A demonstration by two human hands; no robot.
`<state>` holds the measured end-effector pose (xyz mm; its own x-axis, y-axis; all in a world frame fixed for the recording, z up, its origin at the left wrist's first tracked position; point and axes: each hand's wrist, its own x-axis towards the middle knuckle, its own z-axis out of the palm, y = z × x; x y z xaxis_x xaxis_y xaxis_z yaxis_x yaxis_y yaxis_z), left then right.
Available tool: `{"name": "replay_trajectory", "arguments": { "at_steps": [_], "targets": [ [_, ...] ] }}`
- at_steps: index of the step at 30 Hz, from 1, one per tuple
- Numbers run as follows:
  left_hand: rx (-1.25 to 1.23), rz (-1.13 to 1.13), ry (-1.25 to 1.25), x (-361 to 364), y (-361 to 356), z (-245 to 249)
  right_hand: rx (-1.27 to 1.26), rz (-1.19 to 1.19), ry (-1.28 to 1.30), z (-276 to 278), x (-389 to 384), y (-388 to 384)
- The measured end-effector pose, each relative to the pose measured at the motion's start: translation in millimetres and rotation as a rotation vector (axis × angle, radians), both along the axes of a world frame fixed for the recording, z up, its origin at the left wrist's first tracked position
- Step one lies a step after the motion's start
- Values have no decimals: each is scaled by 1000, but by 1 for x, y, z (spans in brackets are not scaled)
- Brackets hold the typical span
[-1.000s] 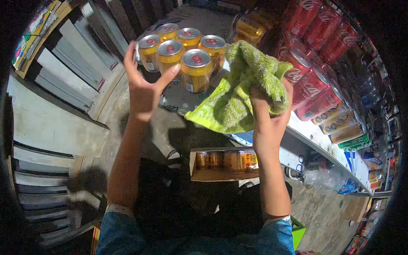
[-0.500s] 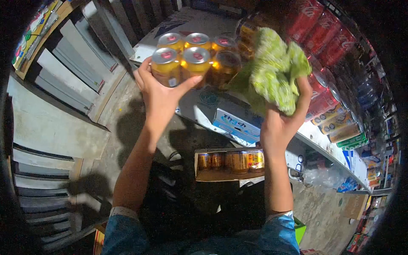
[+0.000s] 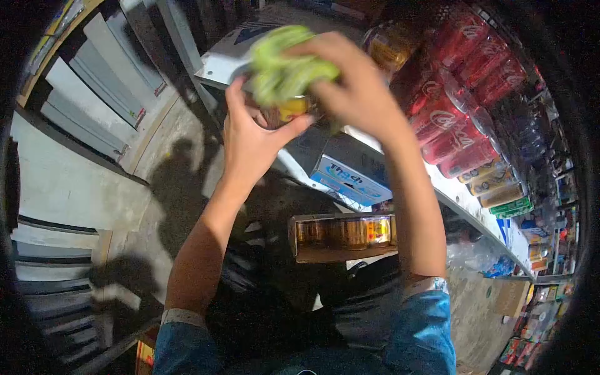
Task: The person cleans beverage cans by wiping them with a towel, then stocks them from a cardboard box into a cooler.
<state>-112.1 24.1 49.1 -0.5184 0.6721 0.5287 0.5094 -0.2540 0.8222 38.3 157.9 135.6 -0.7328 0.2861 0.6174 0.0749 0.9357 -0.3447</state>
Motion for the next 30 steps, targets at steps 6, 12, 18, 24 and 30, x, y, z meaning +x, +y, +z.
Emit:
{"name": "replay_trajectory", "arguments": {
  "at_steps": [6, 12, 18, 24, 30],
  "targets": [
    [-75, 1, 51, -5, 0, 3, 77, -339, -6, -5, 0, -2],
    [-73, 20, 130, -4, -1, 2, -21, -257, -50, 9, -13, 29],
    [-43, 43, 214, -8, 5, -9, 205, -45, -87, 12, -24, 12],
    [-16, 83, 282, -6, 4, -7, 173, -177, -115, 16, -16, 3],
    [-26, 67, 259, -1, 4, -5, 36, -422, -83, 11, -12, 35]
  ]
}}
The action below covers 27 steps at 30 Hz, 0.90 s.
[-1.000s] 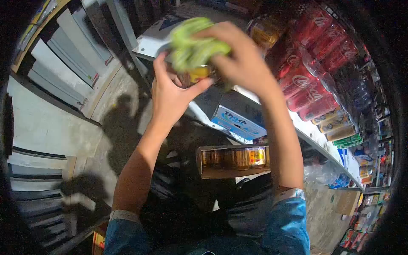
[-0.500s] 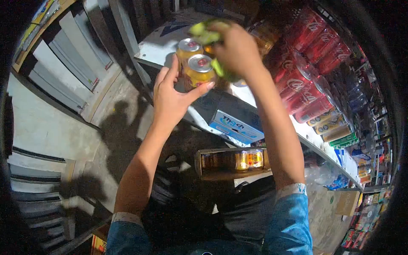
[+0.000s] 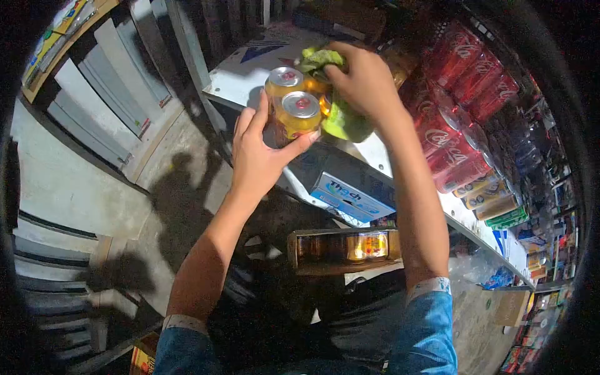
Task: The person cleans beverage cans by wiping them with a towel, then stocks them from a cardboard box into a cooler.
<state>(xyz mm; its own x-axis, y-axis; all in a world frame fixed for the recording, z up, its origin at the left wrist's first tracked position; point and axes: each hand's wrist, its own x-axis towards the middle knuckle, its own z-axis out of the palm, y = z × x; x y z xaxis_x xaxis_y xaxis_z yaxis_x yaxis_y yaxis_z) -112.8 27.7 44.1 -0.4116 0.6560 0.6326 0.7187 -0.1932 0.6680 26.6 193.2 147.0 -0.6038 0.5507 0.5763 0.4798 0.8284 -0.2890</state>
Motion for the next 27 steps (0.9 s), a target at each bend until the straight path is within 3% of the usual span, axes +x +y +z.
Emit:
{"name": "replay_trajectory", "arguments": {
  "at_steps": [1, 3, 4, 5, 7, 8, 9, 11, 12, 13, 15, 16, 17, 19, 20, 23, 25, 27],
  "targets": [
    [25, 9, 5, -2, 1, -1, 115, -2, -55, 1, -7, -11],
    [35, 10, 16, -6, 3, -2, 136, 293, -55, 5, -13, -40],
    [26, 18, 26, -6, 3, -1, -14, 437, -25, 7, -13, -35],
    [10, 16, 32, -4, 1, -1, 78, 319, 17, -2, -11, -17],
    [-6, -21, -43, -1, -1, -2, -24, -178, -131, 4, -8, -9],
    [-1, -7, 3, -1, -1, -4, 71, -153, -94, -3, -7, 0],
    [7, 16, 51, -4, -1, -4, 119, -90, -135, -3, -9, -10],
    [-1, -7, -16, -5, -1, -3, 114, 316, -75, 12, -10, -53],
    [20, 7, 37, -7, 2, -6, -25, 490, -76, 14, -4, -50],
    [43, 16, 90, -5, 2, -5, -33, 481, -77, 7, 4, -38],
    [25, 10, 6, -1, -1, -2, 52, 49, 27, -2, 14, -18],
    [22, 13, 13, -1, -1, -4, -119, -171, -8, -3, 19, -19],
    [18, 16, 24, -2, 0, -5, -111, -169, -8, -6, 23, -24],
    [36, 21, 33, -5, 1, -4, 182, 193, -15, -4, 23, -55],
    [26, 8, 48, -7, 0, -5, 74, 317, -117, 9, 27, -79],
    [-32, -16, 2, -1, -4, -6, 177, 218, 81, -5, 43, -41],
    [-60, -5, -29, -1, -4, -2, 161, -347, -66, -2, 45, -46],
    [11, -9, -24, -3, 2, -5, 247, -137, -116, -3, 39, -68]
  ]
}}
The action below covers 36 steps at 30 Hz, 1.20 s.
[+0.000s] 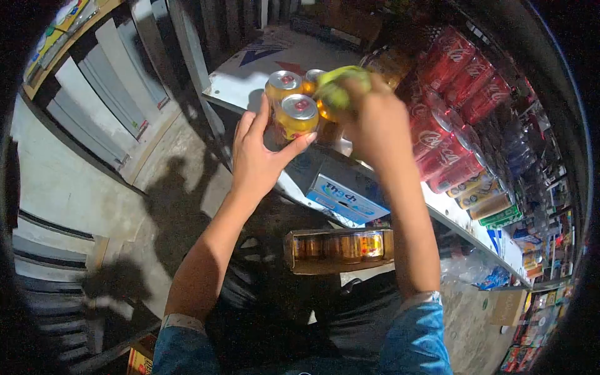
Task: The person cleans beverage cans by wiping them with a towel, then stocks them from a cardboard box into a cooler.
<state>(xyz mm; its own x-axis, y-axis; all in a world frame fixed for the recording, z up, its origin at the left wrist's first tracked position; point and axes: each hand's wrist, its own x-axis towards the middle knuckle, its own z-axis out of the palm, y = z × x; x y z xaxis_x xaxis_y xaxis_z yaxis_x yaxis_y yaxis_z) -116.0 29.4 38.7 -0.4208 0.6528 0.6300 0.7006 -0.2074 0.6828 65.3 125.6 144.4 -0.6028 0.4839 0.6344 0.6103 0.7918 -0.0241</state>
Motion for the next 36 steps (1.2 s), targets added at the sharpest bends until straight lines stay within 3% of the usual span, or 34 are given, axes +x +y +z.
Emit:
{"name": "replay_trajectory", "arguments": {
  "at_steps": [2, 4, 6, 8, 9, 12, 16, 18, 24, 26, 28, 30, 34, 36],
  "targets": [
    [9, 0, 70, -2, 0, -4, -32, 95, -56, 8, 1, -12],
    [7, -14, 35, 3, -2, -1, -124, 443, 25, 8, 14, 17],
    [-44, -19, -31, 5, -4, 6, -95, -151, 78, -4, 19, 24],
    [-5, -14, 7, 2, -1, 2, -121, -129, 47, 0, 14, 0],
    [1, -2, 20, 0, 0, 1, -70, -38, 9, -6, 16, -12],
    [-27, 18, 51, 2, -1, -1, -405, 521, 85, 2, 44, -29],
    [51, 133, 154, 5, -4, 5, -637, 451, 196, -19, 86, -43],
    [2, 76, 130, -2, 1, 4, -626, 321, 233, -30, 96, -49],
    [-33, -135, -57, -13, 17, -8, -635, 300, 200, -35, 105, -41],
    [-25, -217, -166, -12, 24, -14, -389, 192, 342, -44, 98, -36],
    [91, -307, -321, -5, 28, -9, -423, 77, 643, -69, 87, -25],
    [70, -311, -417, 1, 28, 1, -343, 31, 707, -94, 73, -19],
    [27, -251, -361, -9, 31, 0, -509, 139, 442, -91, 46, -61],
    [15, -268, -412, -10, 31, 2, -680, 388, 229, -93, 45, -60]
  ]
}}
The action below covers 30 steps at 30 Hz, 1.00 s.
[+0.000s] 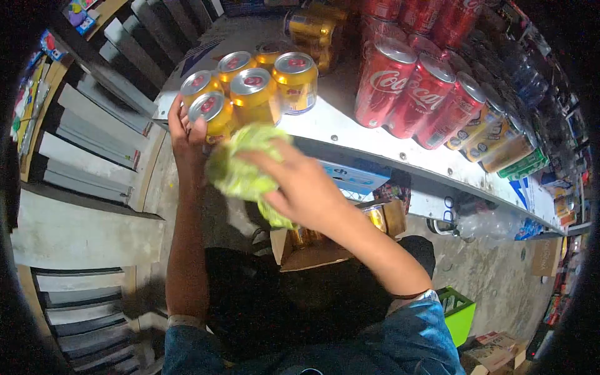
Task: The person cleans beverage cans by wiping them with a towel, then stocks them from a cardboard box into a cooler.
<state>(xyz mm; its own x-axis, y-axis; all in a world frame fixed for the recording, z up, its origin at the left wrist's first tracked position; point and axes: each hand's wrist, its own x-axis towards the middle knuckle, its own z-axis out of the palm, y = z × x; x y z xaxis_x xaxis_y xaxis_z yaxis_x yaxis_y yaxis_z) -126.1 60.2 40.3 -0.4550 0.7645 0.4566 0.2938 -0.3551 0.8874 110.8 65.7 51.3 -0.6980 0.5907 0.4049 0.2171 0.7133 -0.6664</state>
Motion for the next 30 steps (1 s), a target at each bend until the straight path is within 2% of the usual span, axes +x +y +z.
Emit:
{"name": "replay_trajectory", "arguments": {
  "at_steps": [1, 2, 4, 5, 6, 8, 9, 12, 16, 18, 20, 22, 24, 26, 28, 30],
  "targets": [
    [45, 40, 125, -10, 7, -8, 11, 83, -37, -4, 0, -1],
    [43, 40, 129, -13, 8, -13, 9, 83, -33, -5, 0, 1],
    [38, 33, 129, -10, 2, -8, 100, -24, -84, -6, 1, 6],
    [30, 37, 129, -11, 0, -9, 123, -51, 58, -3, 3, 15],
    [22, 26, 143, -13, -1, -10, 194, -167, 93, 5, 8, 23],
    [18, 27, 148, -13, -2, -12, 143, -301, 294, 7, 18, 40],
    [19, 32, 163, -12, -3, -12, 231, -468, 328, 5, 20, 43],
    [0, -2, 174, -12, -7, -12, 188, -600, 394, 11, 19, 52],
    [78, -2, 349, -14, -9, -18, 280, -440, 247, 4, -2, 25],
    [84, -1, 393, -13, -8, -18, 149, -318, 177, 8, -13, -3],
    [-79, -6, 214, -17, -2, -20, 68, -232, 191, 2, -20, -18],
    [-90, -75, 143, -27, 6, -20, 85, -235, 167, 12, -14, -16],
    [-99, -137, 68, -29, 7, -22, 31, -25, 138, 27, 1, -1],
    [-42, -120, 194, -20, 1, -23, 186, -212, 240, 29, 12, 12],
    [17, -101, 317, -7, -6, -24, 186, -450, 385, 27, 16, 27],
    [55, -93, 374, 7, -10, -20, 221, -554, 395, 18, 17, 42]
  ]
}}
